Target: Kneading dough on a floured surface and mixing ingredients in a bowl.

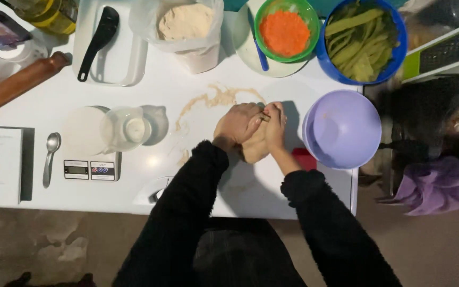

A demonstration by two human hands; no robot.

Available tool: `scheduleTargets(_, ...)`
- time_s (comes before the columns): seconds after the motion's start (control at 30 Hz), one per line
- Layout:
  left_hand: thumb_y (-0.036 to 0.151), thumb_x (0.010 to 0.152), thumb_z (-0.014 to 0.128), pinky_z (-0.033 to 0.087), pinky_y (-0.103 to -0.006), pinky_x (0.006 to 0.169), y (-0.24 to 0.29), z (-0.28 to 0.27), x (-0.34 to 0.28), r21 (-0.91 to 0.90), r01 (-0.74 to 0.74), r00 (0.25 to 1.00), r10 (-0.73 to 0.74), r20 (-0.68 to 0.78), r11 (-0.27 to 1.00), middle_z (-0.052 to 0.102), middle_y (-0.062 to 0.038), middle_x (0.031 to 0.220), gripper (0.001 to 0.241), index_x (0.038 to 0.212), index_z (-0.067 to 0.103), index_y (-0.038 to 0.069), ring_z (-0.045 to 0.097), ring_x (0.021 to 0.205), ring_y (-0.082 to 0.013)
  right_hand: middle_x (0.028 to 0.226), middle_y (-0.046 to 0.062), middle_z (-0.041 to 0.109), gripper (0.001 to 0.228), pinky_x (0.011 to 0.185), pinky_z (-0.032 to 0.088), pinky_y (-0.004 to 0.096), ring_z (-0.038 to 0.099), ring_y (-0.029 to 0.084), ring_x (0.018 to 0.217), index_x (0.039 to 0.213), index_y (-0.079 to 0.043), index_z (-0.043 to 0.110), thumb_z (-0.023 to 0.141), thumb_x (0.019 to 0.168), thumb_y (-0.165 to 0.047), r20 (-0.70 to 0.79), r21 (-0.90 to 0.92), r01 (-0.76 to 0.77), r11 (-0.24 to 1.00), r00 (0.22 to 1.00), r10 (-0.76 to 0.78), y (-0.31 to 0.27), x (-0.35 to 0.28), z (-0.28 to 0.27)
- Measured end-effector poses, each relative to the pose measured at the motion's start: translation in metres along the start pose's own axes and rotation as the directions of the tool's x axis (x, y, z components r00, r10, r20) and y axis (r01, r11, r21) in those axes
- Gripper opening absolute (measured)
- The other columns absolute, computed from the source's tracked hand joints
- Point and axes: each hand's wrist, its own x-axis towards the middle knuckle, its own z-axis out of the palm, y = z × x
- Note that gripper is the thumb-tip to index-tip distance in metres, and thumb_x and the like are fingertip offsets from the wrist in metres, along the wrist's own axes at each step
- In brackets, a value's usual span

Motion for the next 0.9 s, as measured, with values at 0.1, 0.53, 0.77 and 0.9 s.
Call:
scheduleTargets(0.1,0.047,0.100,0.049,0.033,-0.0543,0.114,0.091,-0.013,-0.048,0.058,0.150,0.924,-0.119,-0.363,0.987,0.056,-0.022,0.141,0.060,0.139,0.055,0.001,0.048,0.134,-0.0406,0.105,0.011,0.061,0.030,0.093,0.048,0.035,0.059,0.023,0.103,0.107,-0.005,0.062,0.056,0.105,-0.034,0.266,-0.055,0.199,0.978,0.947,-0.178,-0.006,-0.020,-0.009)
scheduleTargets(0.53,0.045,0.112,0.027,0.008,-0.0558,0.127,0.023,-0.034,-0.196,-0.022,0.681,0.595,-0.570,-0.567,0.732,0.029,-0.023,0.168,0.069,0.162,0.026,-0.002,0.020,0.158,-0.0414,0.125,0.019,0.061,0.061,0.106,0.038,0.059,0.055,0.040,0.119,0.122,-0.004,0.065,0.070,0.074,-0.042,0.695,-0.273,0.883,0.382,0.456,-0.556,-0.092,-0.097,0.060)
scheduleTargets(0.77,0.060,0.105,0.020,0.028,-0.0431,0.118,0.040,-0.039,-0.175,-0.434,0.479,0.676,-0.636,-0.373,0.763,0.039,-0.023,0.164,0.083,0.161,0.029,-0.001,0.041,0.144,-0.0373,0.096,0.015,0.072,0.027,0.081,0.054,0.044,0.069,0.036,0.090,0.102,-0.007,0.071,0.070,0.081,-0.024,0.300,-0.388,0.401,0.830,0.906,-0.298,-0.034,-0.032,0.052)
scheduleTargets(0.9,0.066,0.106,0.022,0.031,-0.0414,0.122,0.077,-0.058,-0.198,-0.572,0.395,0.539,-0.686,-0.489,0.719,0.047,-0.022,0.158,0.085,0.157,0.038,0.000,0.045,0.148,-0.0344,0.088,0.014,0.071,0.019,0.083,0.055,0.043,0.068,0.034,0.083,0.098,-0.004,0.068,0.065,0.083,-0.015,0.150,-0.242,0.286,0.927,0.955,-0.255,0.003,-0.008,0.043)
